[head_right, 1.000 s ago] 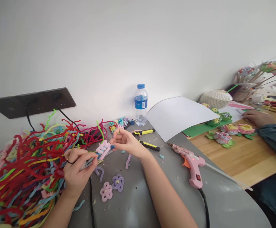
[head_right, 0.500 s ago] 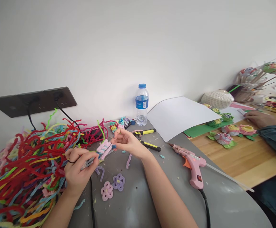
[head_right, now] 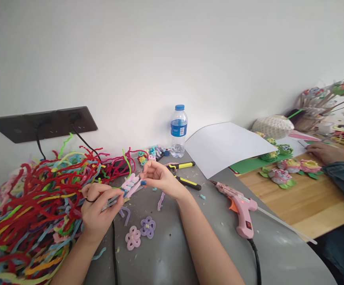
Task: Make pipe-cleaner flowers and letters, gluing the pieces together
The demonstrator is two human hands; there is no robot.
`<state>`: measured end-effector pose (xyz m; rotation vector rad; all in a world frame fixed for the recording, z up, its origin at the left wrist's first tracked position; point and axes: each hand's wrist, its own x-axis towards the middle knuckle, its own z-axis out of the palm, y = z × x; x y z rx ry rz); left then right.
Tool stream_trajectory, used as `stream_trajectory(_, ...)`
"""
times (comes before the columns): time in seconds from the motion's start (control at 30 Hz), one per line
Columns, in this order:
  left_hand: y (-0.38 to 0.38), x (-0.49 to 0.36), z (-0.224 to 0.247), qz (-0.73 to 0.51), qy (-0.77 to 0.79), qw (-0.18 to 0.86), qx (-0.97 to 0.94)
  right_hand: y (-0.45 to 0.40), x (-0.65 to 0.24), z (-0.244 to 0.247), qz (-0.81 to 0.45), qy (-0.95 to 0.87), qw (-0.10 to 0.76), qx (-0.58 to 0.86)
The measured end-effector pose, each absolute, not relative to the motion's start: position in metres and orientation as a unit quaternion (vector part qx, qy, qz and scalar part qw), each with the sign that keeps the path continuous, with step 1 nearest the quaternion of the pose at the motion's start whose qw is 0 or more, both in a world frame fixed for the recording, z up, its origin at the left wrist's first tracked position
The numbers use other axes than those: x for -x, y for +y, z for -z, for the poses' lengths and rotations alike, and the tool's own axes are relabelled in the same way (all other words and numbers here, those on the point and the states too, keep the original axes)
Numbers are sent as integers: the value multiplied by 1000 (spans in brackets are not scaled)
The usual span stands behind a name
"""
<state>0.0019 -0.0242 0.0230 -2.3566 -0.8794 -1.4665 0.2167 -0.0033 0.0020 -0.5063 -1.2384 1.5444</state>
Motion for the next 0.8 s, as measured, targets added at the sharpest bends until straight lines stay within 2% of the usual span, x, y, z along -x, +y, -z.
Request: stream_trajectory(0.8,-23,-2,-20,504,-306,107,801,-3,-221,-2,-629,-526,513,256)
